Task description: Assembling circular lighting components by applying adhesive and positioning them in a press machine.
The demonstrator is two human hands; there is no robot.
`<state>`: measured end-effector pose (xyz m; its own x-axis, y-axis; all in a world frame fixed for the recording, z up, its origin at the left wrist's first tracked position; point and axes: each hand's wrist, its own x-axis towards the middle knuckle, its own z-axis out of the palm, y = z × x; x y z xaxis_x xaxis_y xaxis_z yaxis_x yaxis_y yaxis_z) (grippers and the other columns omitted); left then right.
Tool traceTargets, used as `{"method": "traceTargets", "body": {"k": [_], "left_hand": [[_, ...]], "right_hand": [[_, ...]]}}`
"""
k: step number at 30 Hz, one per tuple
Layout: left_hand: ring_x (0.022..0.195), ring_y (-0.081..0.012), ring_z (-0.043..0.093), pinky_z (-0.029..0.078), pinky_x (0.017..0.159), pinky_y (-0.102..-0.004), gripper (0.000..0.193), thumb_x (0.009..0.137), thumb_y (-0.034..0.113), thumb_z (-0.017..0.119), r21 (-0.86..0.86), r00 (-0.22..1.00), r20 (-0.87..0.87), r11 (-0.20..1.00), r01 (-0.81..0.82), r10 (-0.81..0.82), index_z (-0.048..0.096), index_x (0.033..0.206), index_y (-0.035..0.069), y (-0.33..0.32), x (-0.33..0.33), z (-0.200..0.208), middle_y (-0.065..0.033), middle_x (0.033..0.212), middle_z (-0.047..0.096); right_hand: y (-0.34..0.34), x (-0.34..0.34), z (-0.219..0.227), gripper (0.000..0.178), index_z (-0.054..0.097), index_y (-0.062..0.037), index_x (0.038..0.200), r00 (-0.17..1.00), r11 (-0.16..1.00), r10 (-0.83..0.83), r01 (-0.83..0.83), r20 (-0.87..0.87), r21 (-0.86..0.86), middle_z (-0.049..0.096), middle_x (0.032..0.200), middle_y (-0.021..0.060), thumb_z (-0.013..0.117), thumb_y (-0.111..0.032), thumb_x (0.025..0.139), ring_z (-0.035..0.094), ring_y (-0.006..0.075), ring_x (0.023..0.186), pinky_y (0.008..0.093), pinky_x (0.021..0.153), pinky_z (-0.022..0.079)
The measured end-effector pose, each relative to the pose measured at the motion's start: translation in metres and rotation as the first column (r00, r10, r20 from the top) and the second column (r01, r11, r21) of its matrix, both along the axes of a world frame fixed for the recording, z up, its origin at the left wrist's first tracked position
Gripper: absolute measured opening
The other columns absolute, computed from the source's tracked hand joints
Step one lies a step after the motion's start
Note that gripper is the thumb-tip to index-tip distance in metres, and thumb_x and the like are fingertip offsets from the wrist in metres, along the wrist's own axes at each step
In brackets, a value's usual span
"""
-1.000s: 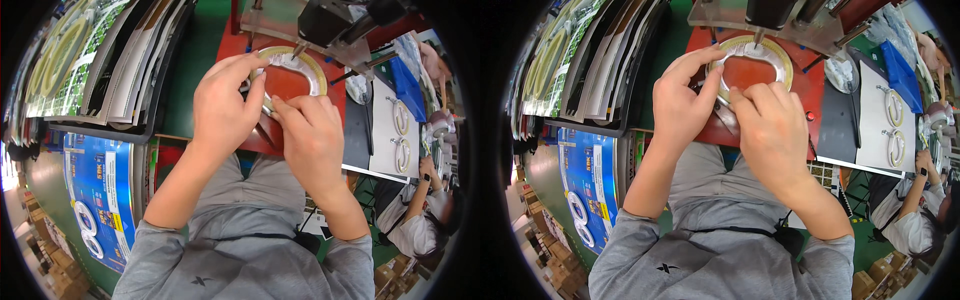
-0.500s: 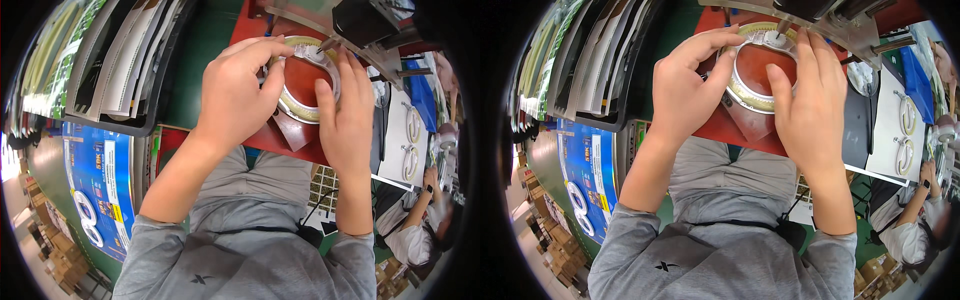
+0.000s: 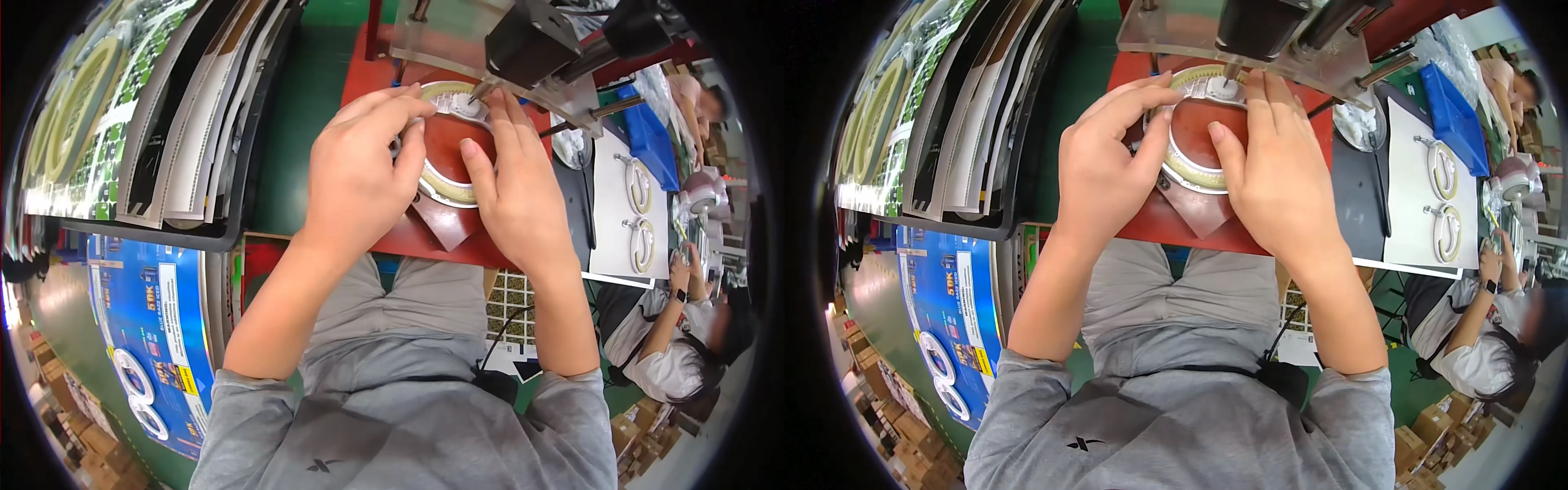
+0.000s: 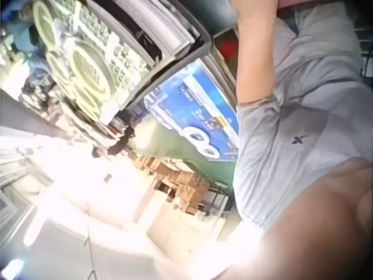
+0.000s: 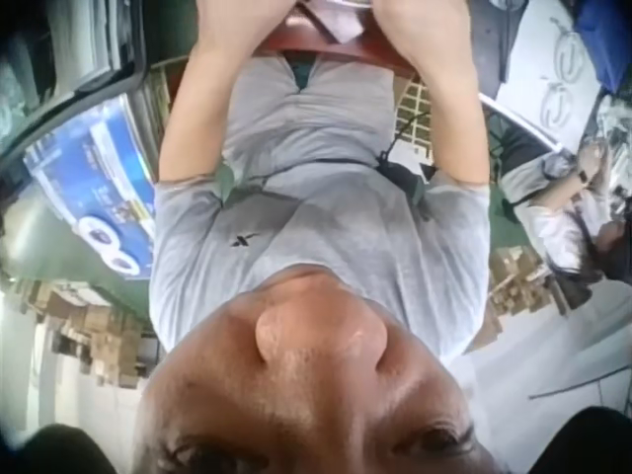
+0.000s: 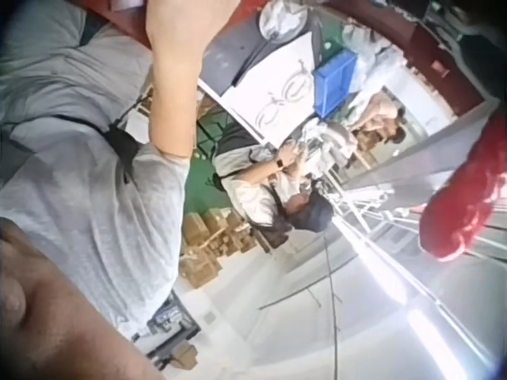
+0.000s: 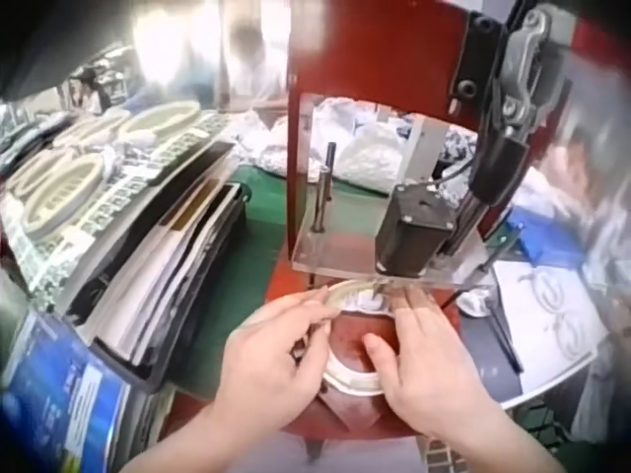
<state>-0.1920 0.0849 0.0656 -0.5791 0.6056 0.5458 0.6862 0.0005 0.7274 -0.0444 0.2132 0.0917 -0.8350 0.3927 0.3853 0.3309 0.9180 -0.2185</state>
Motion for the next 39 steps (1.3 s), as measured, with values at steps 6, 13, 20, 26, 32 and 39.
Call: {"method": "traceTargets", "body": {"k": [6,13,20,26,32,39], "left_hand": [[0.092,-0.0251,0.077,0.060,0.077,-0.0311,0.018,0.093,0.002,0.071,-0.006,0.999,-0.036,1.000,-0.013,0.013,0.077,0.109,0.001,0.002,0.002,0.009,-0.0176,0.118,0.077],[0.111,-0.0362,0.073,0.059,0.094,-0.0401,0.018,0.092,0.003,0.070,-0.028,0.986,-0.157,0.998,-0.060,0.055,0.076,0.108,-0.001,0.001,0.005,0.013,-0.0207,0.117,0.075],[0.111,-0.0375,0.070,0.056,0.096,-0.0427,0.025,0.091,0.008,0.074,-0.033,0.992,-0.115,0.998,-0.061,0.057,0.073,0.115,0.000,-0.003,0.006,0.000,-0.0200,0.117,0.074],[0.099,-0.0417,0.063,0.052,0.087,-0.0486,0.028,0.086,0.014,0.081,-0.071,0.980,-0.179,0.992,-0.100,0.086,0.070,0.109,0.002,-0.006,0.000,0.025,-0.0191,0.106,0.067],[0.095,-0.0387,0.070,0.057,0.085,-0.0457,0.031,0.082,0.018,0.083,-0.386,0.996,-0.003,0.919,-0.081,0.087,0.071,0.103,-0.001,0.008,-0.014,0.038,-0.0202,0.101,0.071],[0.091,-0.0436,0.070,0.056,0.084,-0.0497,0.038,0.070,0.028,0.081,-0.479,0.991,-0.106,0.869,-0.125,0.084,0.068,0.090,-0.002,0.014,-0.018,0.050,-0.0249,0.093,0.071]], "right_hand": [[0.008,-0.009,0.009,0.060,0.052,0.0133,0.142,1.000,0.999,0.021,-0.021,-0.006,-0.045,0.056,0.143,0.0342,0.063,-0.031,0.104,0.054,0.0482,0.133,0.0487,0.113,0.044],[0.012,-0.014,0.013,0.062,0.053,0.0137,0.141,0.999,0.995,0.032,-0.029,0.038,-0.095,0.056,0.145,0.0336,0.060,-0.036,0.104,0.051,0.0469,0.139,0.0487,0.118,0.040],[0.002,0.001,-0.008,0.054,0.054,0.0109,0.141,0.975,0.989,0.080,-0.103,-0.208,-0.102,0.057,0.143,0.0325,0.066,-0.024,0.102,0.052,0.0482,0.136,0.0479,0.117,0.042],[-0.013,0.042,0.076,0.044,0.061,0.0060,0.130,0.683,0.952,0.224,0.000,-0.695,0.307,0.071,0.120,0.0205,0.075,0.001,0.089,0.069,0.0349,0.111,0.0416,0.098,0.054],[0.041,0.005,0.183,0.043,0.060,0.0100,0.132,0.690,0.581,0.604,-0.039,-0.399,0.813,0.068,0.132,0.0210,0.053,-0.027,0.111,0.064,0.0326,0.124,0.0367,0.105,0.048],[0.063,-0.059,0.299,0.033,0.065,0.0010,0.099,0.345,0.782,0.585,-0.479,-0.734,0.398,0.063,0.071,0.0081,0.046,-0.022,0.113,0.057,0.0140,0.055,0.0287,0.051,0.046]]}}
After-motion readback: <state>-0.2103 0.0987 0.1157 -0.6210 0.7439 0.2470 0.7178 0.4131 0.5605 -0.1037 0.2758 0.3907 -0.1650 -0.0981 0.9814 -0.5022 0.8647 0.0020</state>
